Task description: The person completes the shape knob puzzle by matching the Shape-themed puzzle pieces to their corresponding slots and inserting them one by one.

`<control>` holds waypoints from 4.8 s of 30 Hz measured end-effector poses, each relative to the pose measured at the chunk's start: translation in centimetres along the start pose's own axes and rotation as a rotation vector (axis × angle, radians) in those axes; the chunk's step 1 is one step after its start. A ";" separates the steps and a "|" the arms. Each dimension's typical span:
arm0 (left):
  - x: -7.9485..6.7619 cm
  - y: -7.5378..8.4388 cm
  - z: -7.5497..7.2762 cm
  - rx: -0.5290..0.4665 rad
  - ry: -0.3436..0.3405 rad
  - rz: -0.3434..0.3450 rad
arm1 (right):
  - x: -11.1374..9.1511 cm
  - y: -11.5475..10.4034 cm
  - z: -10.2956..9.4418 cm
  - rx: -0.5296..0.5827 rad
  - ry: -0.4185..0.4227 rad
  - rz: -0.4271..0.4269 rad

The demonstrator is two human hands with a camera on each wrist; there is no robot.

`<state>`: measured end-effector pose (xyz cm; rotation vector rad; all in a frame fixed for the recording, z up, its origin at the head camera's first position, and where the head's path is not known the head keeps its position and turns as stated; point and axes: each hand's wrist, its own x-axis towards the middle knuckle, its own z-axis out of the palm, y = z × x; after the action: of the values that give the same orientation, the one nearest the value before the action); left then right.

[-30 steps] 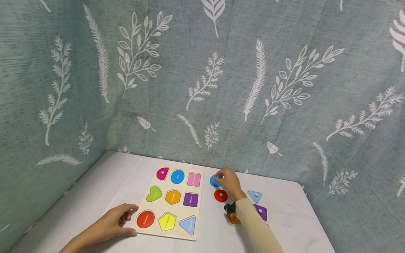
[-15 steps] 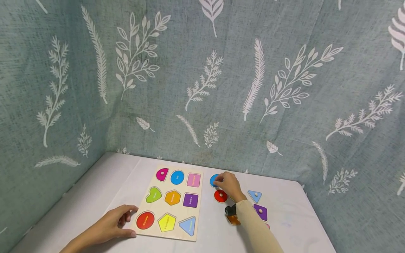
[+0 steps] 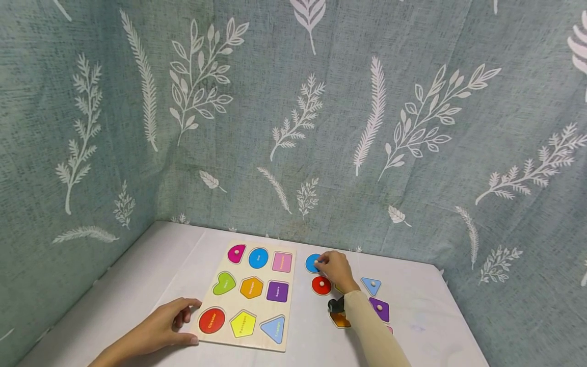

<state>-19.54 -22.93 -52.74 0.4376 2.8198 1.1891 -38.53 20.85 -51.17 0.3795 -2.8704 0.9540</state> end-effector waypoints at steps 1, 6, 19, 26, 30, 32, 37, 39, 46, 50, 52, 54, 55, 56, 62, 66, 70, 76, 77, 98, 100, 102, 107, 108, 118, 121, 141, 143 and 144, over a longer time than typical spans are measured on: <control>0.0 0.0 0.0 0.001 -0.001 0.001 | 0.0 0.0 0.0 0.006 0.003 0.002; 0.1 -0.2 0.0 -0.005 -0.005 0.031 | 0.1 0.2 0.0 0.009 0.017 0.001; -0.1 -0.1 0.1 -0.007 -0.003 0.031 | 0.1 0.2 0.1 -0.048 0.003 0.020; -0.1 -0.1 0.1 -0.009 0.000 0.019 | 0.3 -0.2 0.0 -0.013 -0.001 0.016; -0.1 0.1 0.1 0.007 0.002 0.002 | 0.3 -0.7 -0.2 -0.017 0.001 0.001; 0.0 0.2 0.2 0.011 0.009 -0.015 | 0.3 -1.1 -0.4 -0.023 0.006 -0.006; 0.1 0.2 0.3 0.007 0.029 -0.052 | 0.2 -2.0 -0.6 -0.015 0.007 -0.019; 0.1 0.1 0.4 0.010 0.029 -0.049 | 0.1 -2.2 -0.6 -0.015 0.004 -0.031; 0.2 -0.1 0.2 0.012 0.007 0.001 | 0.3 -2.7 -0.6 -0.034 0.000 -0.073; 0.3 0.2 0.1 0.025 0.020 0.015 | 0.4 -3.0 -0.6 -0.030 0.015 -0.096; 0.4 0.2 0.1 0.030 0.025 0.004 | 0.5 -3.3 -0.6 -0.029 0.018 -0.120; 0.3 0.3 0.1 0.031 0.027 -0.013 | 0.5 -3.6 -0.5 -0.026 0.015 -0.145; 0.3 0.3 0.1 0.031 0.028 -0.020 | 0.5 -3.8 -0.4 -0.024 0.015 -0.152; 0.2 0.4 0.1 0.028 0.028 -0.026 | 0.5 -4.0 -0.4 -0.023 0.015 -0.157; 0.0 0.4 0.2 0.007 0.029 -0.049 | 0.6 -4.9 0.2 -0.001 0.011 -0.174; 0.0 0.4 0.3 0.016 0.035 -0.047 | 0.8 -5.4 0.7 0.001 0.013 -0.192; 0.0 0.5 0.3 0.014 0.039 -0.058 | 1.0 -6.1 1.2 0.018 0.001 -0.197; 0.0 0.6 0.3 0.009 0.046 -0.069 | 1.2 -7.2 2.0 0.008 -0.011 -0.212; 0.0 0.6 0.3 0.010 0.047 -0.067 | 1.2 -7.4 2.2 0.004 -0.013 -0.214; 0.0 0.2 0.4 0.032 0.031 -0.014 | 2.0 -10.7 5.9 0.002 -0.037 -0.272; 0.0 0.2 0.4 0.035 0.037 -0.028 | 2.1 -11.0 6.1 -0.005 -0.036 -0.279; 0.0 0.2 0.5 0.029 0.041 -0.044 | 2.3 -11.2 6.4 -0.016 -0.037 -0.275; 0.1 0.2 0.5 0.026 0.046 -0.047 | 2.7 -11.8 6.8 -0.007 -0.052 -0.249; 0.0 0.2 0.5 0.026 0.047 -0.045 | 2.7 -12.0 6.9 0.003 -0.062 -0.239; -0.1 0.1 0.4 0.022 0.046 -0.014 | 3.6 -12.4 7.9 0.014 -0.088 -0.180; -0.2 0.0 0.3 0.025 0.041 0.003 | 3.8 -12.5 8.4 -0.005 -0.099 -0.170; -0.2 -0.4 0.1 -0.008 0.020 -0.002 | 4.2 -12.8 9.9 -0.041 -0.098 -0.116; -0.2 -0.3 0.1 -0.010 0.017 -0.001 | 4.2 -12.9 9.8 -0.043 -0.101 -0.114; -0.2 -0.3 0.0 -0.009 0.016 -0.001 | 4.2 -12.9 9.8 -0.047 -0.101 -0.115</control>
<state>-19.39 -23.17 -53.01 0.4286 2.8267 1.2098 -39.28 4.12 -50.88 0.5969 -2.9169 0.8701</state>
